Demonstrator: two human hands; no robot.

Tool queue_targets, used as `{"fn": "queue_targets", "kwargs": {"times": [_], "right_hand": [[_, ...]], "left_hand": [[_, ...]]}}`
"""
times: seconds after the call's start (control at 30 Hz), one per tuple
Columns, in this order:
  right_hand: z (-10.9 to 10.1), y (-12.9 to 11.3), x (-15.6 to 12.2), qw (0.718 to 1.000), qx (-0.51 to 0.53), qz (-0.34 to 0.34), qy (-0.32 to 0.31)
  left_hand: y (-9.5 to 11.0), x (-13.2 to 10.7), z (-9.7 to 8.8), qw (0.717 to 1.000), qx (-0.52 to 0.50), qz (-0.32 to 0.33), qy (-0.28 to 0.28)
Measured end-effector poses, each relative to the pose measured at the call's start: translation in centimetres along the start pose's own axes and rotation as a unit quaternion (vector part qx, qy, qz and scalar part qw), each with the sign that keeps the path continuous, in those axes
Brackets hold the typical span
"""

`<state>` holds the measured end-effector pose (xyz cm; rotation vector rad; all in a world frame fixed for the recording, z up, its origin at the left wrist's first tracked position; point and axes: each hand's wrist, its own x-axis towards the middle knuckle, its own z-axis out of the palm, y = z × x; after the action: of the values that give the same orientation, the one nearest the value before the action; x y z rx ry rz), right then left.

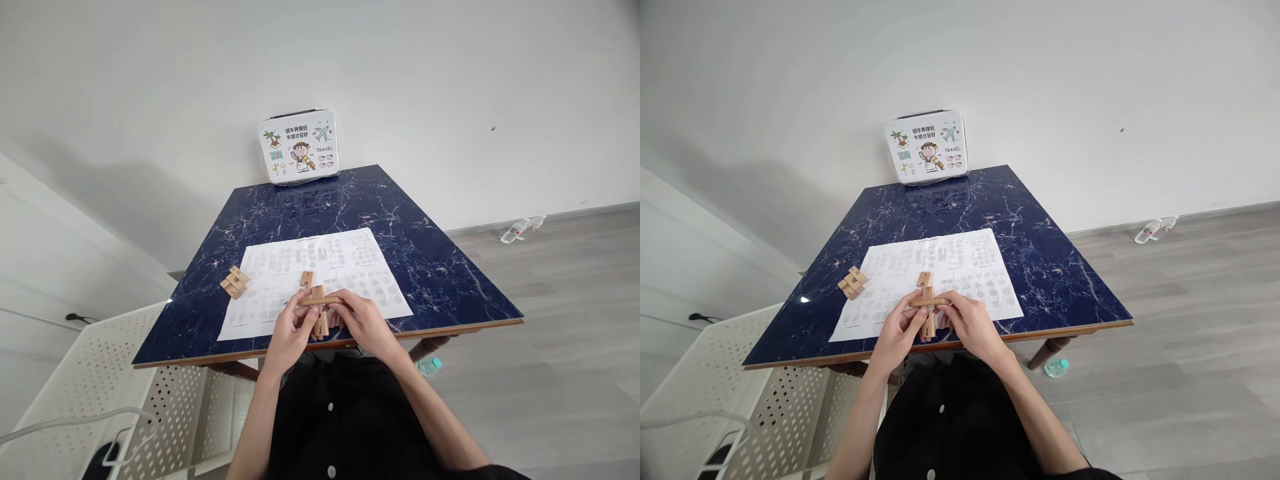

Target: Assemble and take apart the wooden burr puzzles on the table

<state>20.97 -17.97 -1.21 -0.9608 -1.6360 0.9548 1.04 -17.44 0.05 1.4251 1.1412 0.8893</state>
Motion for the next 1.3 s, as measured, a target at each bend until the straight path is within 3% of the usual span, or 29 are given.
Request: {"fn": "queue_targets", "kwargs": {"times": [0.17, 0.37, 0.43, 0.63, 0.77, 0.87, 1.0, 1.1, 1.3], "right_hand": [[0.3, 0.0, 0.0, 0.999, 0.016, 0.02, 0.028], [0.5, -0.1, 0.0, 0.999, 0.002, 0.039, 0.018], [0.5, -0.1, 0.0, 0.999, -0.008, 0.038, 0.018], [0.6, 0.1, 0.0, 0.999, -0.033, 0.029, 0.026], [0.8, 0.5, 0.2, 0.992, -0.124, -0.022, 0.021], [1.2, 0.7, 0.2, 0.968, -0.236, -0.082, -0.007], [1.8, 0.8, 0.3, 0.932, -0.343, -0.102, -0.046], [2.0, 0.8, 0.3, 0.927, -0.356, -0.107, -0.049], [1.7, 0.9, 0.4, 0.954, -0.291, -0.077, 0.003]], "left_hand": [[0.1, 0.1, 0.5, 0.998, -0.006, 0.035, 0.042], [0.2, 0.5, 1.4, 0.969, -0.015, 0.077, 0.236], [0.2, 0.7, 1.5, 0.962, -0.031, 0.076, 0.259], [0.1, 0.8, 1.1, 0.973, -0.041, 0.057, 0.22], [0.0, 0.6, 0.9, 0.975, -0.038, 0.052, 0.211], [0.0, 0.6, 1.0, 0.976, -0.05, 0.059, 0.206], [0.0, 0.7, 1.1, 0.975, -0.052, 0.067, 0.205], [0.0, 0.7, 1.2, 0.975, -0.049, 0.063, 0.208], [0.1, 0.6, 1.2, 0.976, -0.03, 0.056, 0.207]]}}
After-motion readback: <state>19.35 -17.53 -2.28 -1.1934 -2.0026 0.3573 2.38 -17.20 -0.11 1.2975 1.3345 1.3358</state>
